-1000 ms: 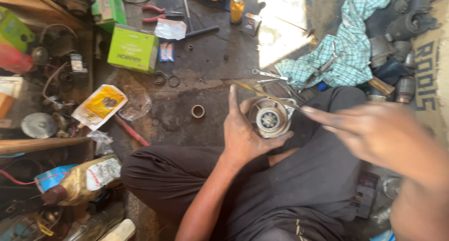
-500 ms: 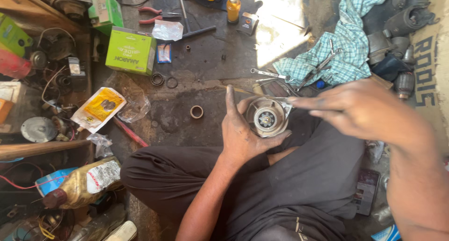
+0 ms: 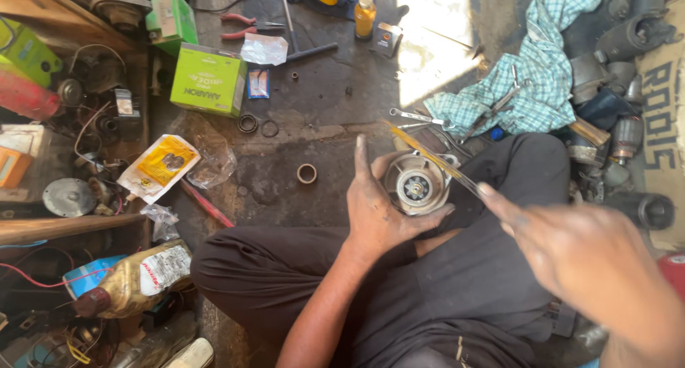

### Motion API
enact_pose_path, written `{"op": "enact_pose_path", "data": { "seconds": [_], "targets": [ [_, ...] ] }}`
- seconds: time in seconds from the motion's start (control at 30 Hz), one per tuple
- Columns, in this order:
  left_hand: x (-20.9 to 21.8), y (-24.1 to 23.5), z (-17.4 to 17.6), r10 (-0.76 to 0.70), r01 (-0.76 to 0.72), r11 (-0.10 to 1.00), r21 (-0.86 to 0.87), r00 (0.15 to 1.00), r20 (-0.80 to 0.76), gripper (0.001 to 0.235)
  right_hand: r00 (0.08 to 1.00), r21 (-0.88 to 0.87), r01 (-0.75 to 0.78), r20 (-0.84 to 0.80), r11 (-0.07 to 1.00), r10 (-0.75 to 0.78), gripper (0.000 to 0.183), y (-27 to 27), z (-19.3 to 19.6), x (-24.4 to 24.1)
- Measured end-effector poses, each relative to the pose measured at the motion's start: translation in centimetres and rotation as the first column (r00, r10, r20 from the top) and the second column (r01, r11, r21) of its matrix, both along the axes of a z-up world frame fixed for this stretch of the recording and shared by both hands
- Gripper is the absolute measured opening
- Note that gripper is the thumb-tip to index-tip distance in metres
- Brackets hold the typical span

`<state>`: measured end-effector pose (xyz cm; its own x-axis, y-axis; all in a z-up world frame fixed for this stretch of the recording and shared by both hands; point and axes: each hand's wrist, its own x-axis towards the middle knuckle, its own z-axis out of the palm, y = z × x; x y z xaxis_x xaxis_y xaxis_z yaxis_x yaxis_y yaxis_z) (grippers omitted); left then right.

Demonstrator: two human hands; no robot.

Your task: The person applies grease to a small metal part and inserts it into a cylindrical mechanical component. They then use a T-handle wrench to tighten a bolt on the component and a screwdriver to scrape the interior surfaces.

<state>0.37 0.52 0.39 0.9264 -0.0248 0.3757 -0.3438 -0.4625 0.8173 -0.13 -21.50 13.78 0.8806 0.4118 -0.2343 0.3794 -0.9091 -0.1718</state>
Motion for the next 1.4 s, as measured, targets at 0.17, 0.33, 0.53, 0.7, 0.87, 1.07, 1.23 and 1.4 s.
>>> {"op": "enact_pose_path", "data": {
  "seconds": [0.17,0.33,0.53,0.7,0.87,1.07,1.23,1.4],
  "targets": [
    [-0.4,-0.2,-0.4,-0.027,0.027,0.999,-0.02,0.999,-0.019,0.149,0.982,0.127,0.041,0.178,0.991,-0.064,0.059,1.1,-2.3,-2.4],
    [0.0,0.1,0.1,-0.008,0.007,1.0,-0.018,0.999,-0.041,0.148,0.983,0.0,0.184,0.021,0.983,-0.184,0.053,1.3,-1.5,-2.8],
    [0.0,-0.1,0.0,-0.029,0.029,1.0,-0.003,0.999,-0.038,0.146,0.968,0.199,0.138,0.181,0.97,-0.175,0.052,3.3,-1.3,-2.6],
    [0.2,0.3,0.6,-0.03,0.028,0.999,-0.035,0.998,-0.053,0.144,0.963,0.201,0.179,0.163,0.963,-0.213,0.054,3.8,-1.3,-2.7],
    [0.2,0.1,0.7,-0.041,0.04,0.999,-0.026,0.998,-0.057,0.144,0.96,0.191,0.138,0.217,0.972,-0.178,0.054,3.7,-1.0,-3.1],
    [-0.2,-0.1,0.5,-0.032,0.031,0.999,-0.023,0.998,-0.05,0.144,0.957,0.229,0.16,0.203,0.96,-0.208,0.052,3.9,-1.0,-2.7],
    [0.7,0.6,1.0,-0.033,0.032,0.999,-0.034,0.998,-0.045,0.144,0.955,0.215,0.179,0.197,0.96,-0.222,0.056,3.6,-0.6,-3.6],
    [-0.1,0.2,0.4,-0.042,0.039,0.999,-0.027,0.994,-0.101,0.142,0.948,0.191,0.195,0.215,0.962,-0.235,0.053,3.4,-2.1,-4.1]
  ]
}}
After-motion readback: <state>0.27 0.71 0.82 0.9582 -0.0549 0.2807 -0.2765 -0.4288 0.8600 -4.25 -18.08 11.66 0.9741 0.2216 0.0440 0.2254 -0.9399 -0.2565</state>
